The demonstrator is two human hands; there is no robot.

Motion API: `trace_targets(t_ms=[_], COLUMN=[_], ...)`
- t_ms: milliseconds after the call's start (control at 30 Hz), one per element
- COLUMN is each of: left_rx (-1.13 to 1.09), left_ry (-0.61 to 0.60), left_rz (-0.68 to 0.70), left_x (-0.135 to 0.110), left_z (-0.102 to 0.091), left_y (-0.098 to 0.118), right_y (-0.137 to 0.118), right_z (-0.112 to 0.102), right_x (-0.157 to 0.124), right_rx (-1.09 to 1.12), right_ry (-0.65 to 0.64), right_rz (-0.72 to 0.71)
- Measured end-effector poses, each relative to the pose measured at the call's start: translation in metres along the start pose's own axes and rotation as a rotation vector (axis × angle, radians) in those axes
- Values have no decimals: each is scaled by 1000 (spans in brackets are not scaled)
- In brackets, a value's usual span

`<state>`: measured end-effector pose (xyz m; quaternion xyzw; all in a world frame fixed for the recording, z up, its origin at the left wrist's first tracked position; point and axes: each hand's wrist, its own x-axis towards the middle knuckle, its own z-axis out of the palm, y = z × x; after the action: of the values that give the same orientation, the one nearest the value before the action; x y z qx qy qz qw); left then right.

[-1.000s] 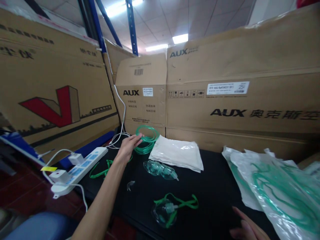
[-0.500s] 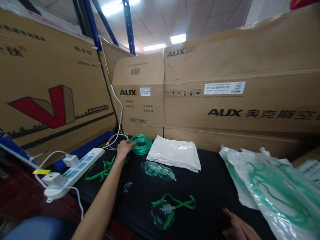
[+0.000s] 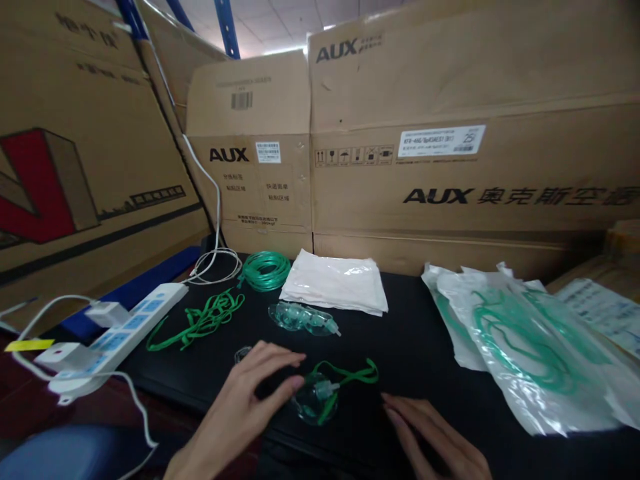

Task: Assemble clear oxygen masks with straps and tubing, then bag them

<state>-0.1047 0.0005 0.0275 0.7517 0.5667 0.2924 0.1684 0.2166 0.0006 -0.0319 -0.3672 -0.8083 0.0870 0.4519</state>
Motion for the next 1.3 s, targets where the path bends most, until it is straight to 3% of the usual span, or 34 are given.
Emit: trace_targets(t_ms=[67, 167, 333, 400, 500, 567, 667, 733, 767, 933, 1100, 1300], left_rx=[-25, -24, -80, -131, -235, -322, -431, -485, -516, -586, -459, -246], left_ry=[-72, -88, -73, -83, -83, -4, 235, 290, 244, -237, -339, -336], left_rz=[-8, -51, 20, 67, 140, 184, 202, 183, 175, 92, -42, -64], left_x=[-23, -31, -11, -1, 14, 23, 29, 29, 29, 29, 33, 29], left_z=[14, 26, 26, 23, 23, 28, 37, 44, 47, 59, 61, 34], left_y=[3, 0, 6, 14, 28, 37, 48, 53, 55, 61, 57, 35], right_y=[-17, -35, -40, -37, -30, -25, -21, -20, -20, -16, -3, -8], right_z=[15, 36, 50, 48, 41, 34, 24, 19, 18, 22, 22, 12], right_x=[15, 33, 44, 45, 43, 41, 37, 34, 32, 19, 9, 7], right_rx=[46, 41, -31, 72, 263, 374, 522, 591, 623, 773, 757, 650], right_ry=[-27, -60, -192, -205, -185, -139, -12, 61, 87, 127, 136, 197], right_rz=[4, 0, 37, 89, 282, 430, 619, 715, 755, 869, 890, 895])
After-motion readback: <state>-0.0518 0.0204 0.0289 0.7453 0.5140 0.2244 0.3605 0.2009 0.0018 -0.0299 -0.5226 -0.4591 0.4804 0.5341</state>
